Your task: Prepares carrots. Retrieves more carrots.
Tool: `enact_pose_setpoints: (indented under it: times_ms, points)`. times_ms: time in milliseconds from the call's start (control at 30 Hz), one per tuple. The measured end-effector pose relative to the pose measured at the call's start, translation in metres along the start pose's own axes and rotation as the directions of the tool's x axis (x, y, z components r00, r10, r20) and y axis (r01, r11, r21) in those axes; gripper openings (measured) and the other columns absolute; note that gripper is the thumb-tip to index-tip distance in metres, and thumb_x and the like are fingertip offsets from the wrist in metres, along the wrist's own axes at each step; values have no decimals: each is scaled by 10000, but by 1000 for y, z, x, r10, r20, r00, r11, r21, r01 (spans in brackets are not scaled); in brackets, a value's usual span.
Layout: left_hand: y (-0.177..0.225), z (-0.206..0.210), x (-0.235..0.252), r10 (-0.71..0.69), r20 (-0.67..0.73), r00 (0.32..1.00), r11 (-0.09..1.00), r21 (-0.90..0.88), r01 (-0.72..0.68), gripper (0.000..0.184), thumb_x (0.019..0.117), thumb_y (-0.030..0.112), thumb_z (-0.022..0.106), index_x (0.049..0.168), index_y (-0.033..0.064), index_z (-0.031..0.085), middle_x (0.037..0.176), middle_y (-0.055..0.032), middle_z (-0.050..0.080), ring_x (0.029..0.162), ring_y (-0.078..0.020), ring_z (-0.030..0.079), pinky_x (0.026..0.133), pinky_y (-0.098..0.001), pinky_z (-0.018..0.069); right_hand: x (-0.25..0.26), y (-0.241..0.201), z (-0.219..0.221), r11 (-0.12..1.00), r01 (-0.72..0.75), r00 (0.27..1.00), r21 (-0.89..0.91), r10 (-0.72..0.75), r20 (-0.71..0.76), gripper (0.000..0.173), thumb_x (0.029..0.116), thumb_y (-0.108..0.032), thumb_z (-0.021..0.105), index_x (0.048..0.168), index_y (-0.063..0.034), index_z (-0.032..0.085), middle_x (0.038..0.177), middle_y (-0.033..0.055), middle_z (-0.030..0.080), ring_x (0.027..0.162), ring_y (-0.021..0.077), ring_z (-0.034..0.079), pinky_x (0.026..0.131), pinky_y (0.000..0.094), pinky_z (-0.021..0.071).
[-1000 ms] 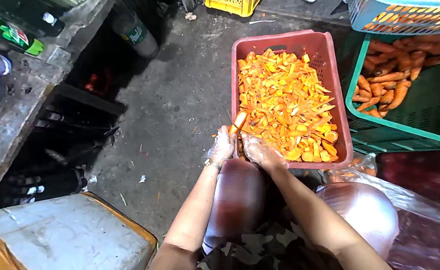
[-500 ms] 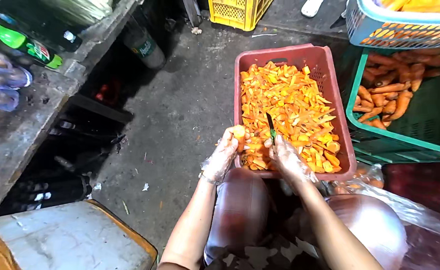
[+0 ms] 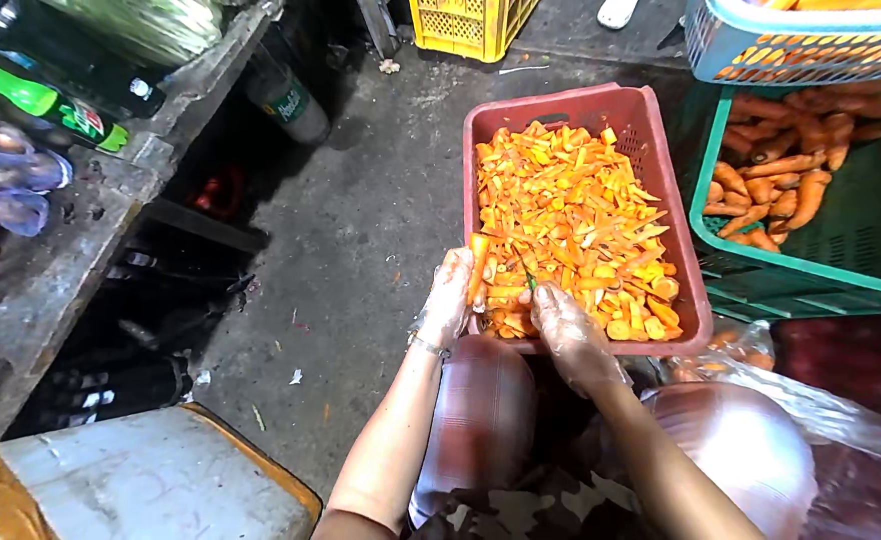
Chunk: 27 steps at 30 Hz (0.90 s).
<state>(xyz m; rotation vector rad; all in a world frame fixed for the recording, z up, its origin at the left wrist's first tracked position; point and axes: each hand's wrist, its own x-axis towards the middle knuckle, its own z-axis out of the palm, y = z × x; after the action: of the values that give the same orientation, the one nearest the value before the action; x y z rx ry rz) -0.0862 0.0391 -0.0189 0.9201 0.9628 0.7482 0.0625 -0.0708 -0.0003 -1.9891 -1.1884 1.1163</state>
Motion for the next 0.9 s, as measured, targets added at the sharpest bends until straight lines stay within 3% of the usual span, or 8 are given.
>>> enact_pose_setpoints:
  times_ms: [133, 200, 267, 333, 500, 733, 833, 900]
  points:
    - [-12, -9, 12, -23, -183, 983, 940, 330, 84, 330, 1144, 285, 295, 1138, 40, 516, 725, -26, 557, 507, -67, 477, 483, -205, 435, 15, -14, 6, 981, -64, 973, -184, 102, 205, 463, 1132, -371, 284, 1367, -136, 607, 1331, 143, 647, 1274, 288, 595, 1074, 535, 442]
    - [-26, -17, 20, 19, -219, 976, 826, 553, 108, 375, 1138, 242, 297, 1153, -29, 555, 858, -128, 588, 695, -184, 558, 664, -344, 500, 29, -11, 17, 972, -83, 958, -219, 139, 252, 508, 1133, -398, 261, 1394, -120, 596, 1379, 161, 624, 1322, 311, 565, 1107, 555, 411]
    - [-29, -16, 22, 6, -242, 970, 732, 662, 160, 393, 1136, 211, 311, 1211, -79, 565, 1041, -260, 616, 955, -334, 615, 880, -488, 504, 42, -5, 32, 979, -82, 957, -187, 129, 260, 511, 1135, -370, 276, 1373, -58, 603, 1363, 207, 620, 1320, 345, 558, 1112, 562, 403]
    - [-32, -15, 24, -10, -256, 967, 655, 728, 200, 404, 1139, 229, 314, 1253, -74, 556, 1110, -291, 630, 1053, -382, 634, 945, -527, 497, 49, -4, 42, 977, -74, 957, -200, 126, 262, 515, 1135, -371, 268, 1388, -54, 588, 1384, 210, 608, 1342, 349, 543, 1123, 565, 393]
    - [-37, -18, 28, -26, -274, 962, 622, 748, 230, 410, 1139, 262, 326, 1293, -51, 542, 1141, -279, 638, 1077, -375, 642, 965, -525, 498, 58, 2, 55, 957, -84, 955, -279, 157, 252, 570, 1128, -432, 220, 1492, -113, 521, 1485, 170, 557, 1415, 341, 489, 1155, 591, 355]
    - [-48, -27, 30, 34, -206, 978, 612, 778, 143, 381, 1136, 244, 337, 1270, -46, 544, 1118, -270, 639, 1059, -371, 644, 951, -524, 507, 66, 6, 67, 914, -67, 945, -401, 187, 268, 582, 1119, -444, 227, 1514, -103, 484, 1485, 186, 550, 1397, 375, 501, 1118, 637, 384]
    - [-47, -30, 25, 67, -191, 979, 653, 751, 102, 369, 1131, 231, 357, 1236, -56, 563, 1063, -261, 647, 995, -357, 651, 911, -518, 516, 68, 4, 59, 968, -121, 929, -222, 189, 317, 552, 1134, -390, 250, 1449, -46, 545, 1439, 220, 571, 1362, 372, 523, 1123, 605, 384]
    - [-30, -27, 15, 65, -189, 980, 788, 612, 66, 374, 1132, 228, 328, 1192, -41, 582, 938, -181, 611, 817, -242, 600, 767, -405, 518, 66, 4, 45, 981, -191, 942, -23, 190, 276, 513, 1135, -384, 282, 1308, -42, 625, 1274, 208, 639, 1198, 342, 600, 1024, 567, 451]
